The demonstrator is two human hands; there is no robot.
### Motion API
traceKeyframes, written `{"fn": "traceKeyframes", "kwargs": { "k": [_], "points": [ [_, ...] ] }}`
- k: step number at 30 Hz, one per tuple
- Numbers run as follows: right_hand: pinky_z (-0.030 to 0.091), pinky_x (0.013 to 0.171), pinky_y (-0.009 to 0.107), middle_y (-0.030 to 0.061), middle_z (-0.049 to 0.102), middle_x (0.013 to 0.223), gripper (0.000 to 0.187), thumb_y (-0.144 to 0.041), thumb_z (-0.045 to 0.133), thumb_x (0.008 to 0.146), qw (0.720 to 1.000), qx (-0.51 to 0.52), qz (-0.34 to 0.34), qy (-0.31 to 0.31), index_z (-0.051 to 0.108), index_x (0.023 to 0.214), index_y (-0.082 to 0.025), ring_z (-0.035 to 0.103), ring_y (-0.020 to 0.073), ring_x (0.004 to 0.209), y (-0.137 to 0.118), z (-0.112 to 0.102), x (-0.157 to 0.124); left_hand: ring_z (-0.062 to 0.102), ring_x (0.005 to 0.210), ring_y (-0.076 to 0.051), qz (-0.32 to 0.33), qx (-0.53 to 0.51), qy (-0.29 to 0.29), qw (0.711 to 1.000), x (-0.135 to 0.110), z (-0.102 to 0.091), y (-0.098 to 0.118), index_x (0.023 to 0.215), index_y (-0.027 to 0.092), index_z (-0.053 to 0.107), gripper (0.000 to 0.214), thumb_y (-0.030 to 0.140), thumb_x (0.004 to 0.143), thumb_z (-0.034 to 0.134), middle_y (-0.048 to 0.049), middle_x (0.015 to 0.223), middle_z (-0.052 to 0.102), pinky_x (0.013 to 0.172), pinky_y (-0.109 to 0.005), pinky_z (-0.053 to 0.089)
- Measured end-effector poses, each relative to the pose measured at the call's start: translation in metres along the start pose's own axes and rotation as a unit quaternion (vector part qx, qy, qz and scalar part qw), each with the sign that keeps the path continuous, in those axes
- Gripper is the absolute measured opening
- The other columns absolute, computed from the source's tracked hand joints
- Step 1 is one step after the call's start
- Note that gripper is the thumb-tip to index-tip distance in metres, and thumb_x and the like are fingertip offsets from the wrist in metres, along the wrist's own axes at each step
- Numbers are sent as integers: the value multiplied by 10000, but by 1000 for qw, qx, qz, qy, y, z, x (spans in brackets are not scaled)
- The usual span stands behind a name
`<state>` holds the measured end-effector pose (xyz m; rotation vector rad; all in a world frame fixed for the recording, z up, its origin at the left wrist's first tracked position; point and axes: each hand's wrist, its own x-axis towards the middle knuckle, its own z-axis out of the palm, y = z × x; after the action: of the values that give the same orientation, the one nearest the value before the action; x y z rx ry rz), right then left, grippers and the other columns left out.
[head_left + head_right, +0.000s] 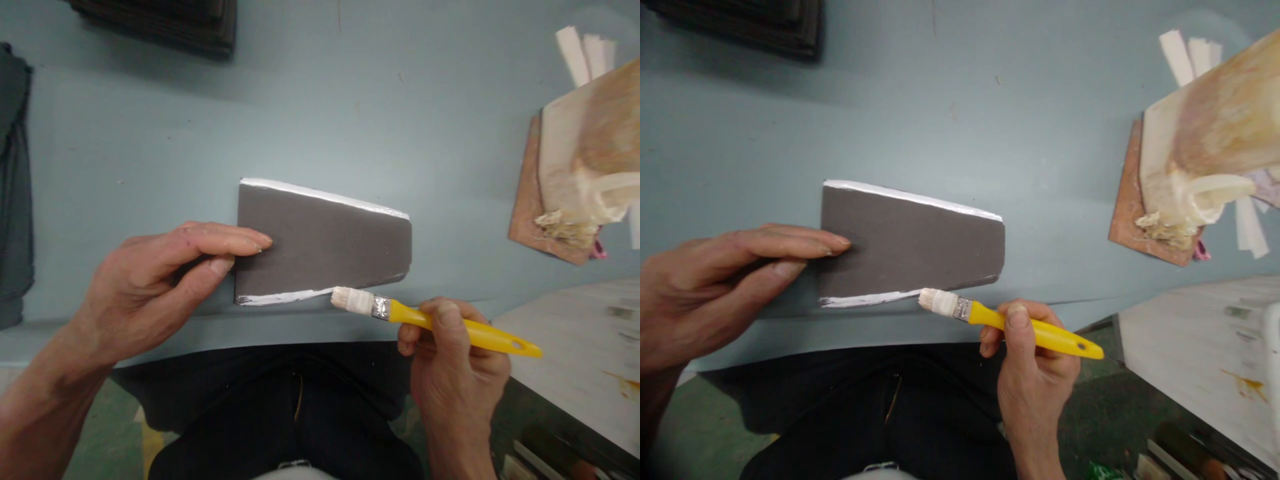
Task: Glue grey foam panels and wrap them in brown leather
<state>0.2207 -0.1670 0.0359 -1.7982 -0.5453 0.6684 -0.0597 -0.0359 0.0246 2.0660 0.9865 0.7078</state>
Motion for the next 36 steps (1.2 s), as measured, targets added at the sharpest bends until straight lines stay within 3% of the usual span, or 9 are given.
{"fn": "traceKeyframes", "kwargs": {
  "k": [14, 21, 26, 36],
  "points": [
    [474, 451, 201, -47, 604, 550, 400, -534, 835, 886, 1000, -9, 10, 3, 673, 818, -175, 555, 95, 438, -4, -5, 7, 763, 1157, -60, -34, 7, 6, 999, 4, 1, 10, 1237, 419, 746, 347, 193, 1030, 582, 195, 1268, 790, 1067, -168, 581],
    [457, 439, 200, -48, 587, 518, 422, -553, 835, 869, 1000, -22, 10, 7, 666, 800, -173, 534, 96, 418, -5, -5, 13, 778, 1145, -104, -21, 12, 1, 1000, 1, 1, 3, 1233, 379, 754, 313, 218, 1030, 577, 141, 1254, 807, 1036, -214, 618],
    [454, 434, 198, -38, 593, 521, 433, -562, 835, 868, 999, -31, 20, 7, 672, 800, -167, 544, 100, 425, -8, -7, 15, 769, 1164, -89, -12, -5, -3, 1000, -1, -2, -4, 1298, 435, 735, 423, 164, 1001, 603, 159, 1281, 794, 1051, -169, 587],
    [445, 419, 204, -50, 583, 510, 497, -634, 844, 835, 999, -31, 37, 13, 657, 821, -174, 532, 102, 406, -10, -5, 17, 775, 1162, -137, -18, -14, -9, 1000, -5, -1, -9, 1332, 459, 719, 460, 162, 1000, 603, 128, 1294, 793, 1032, -252, 615]
  ]
}}
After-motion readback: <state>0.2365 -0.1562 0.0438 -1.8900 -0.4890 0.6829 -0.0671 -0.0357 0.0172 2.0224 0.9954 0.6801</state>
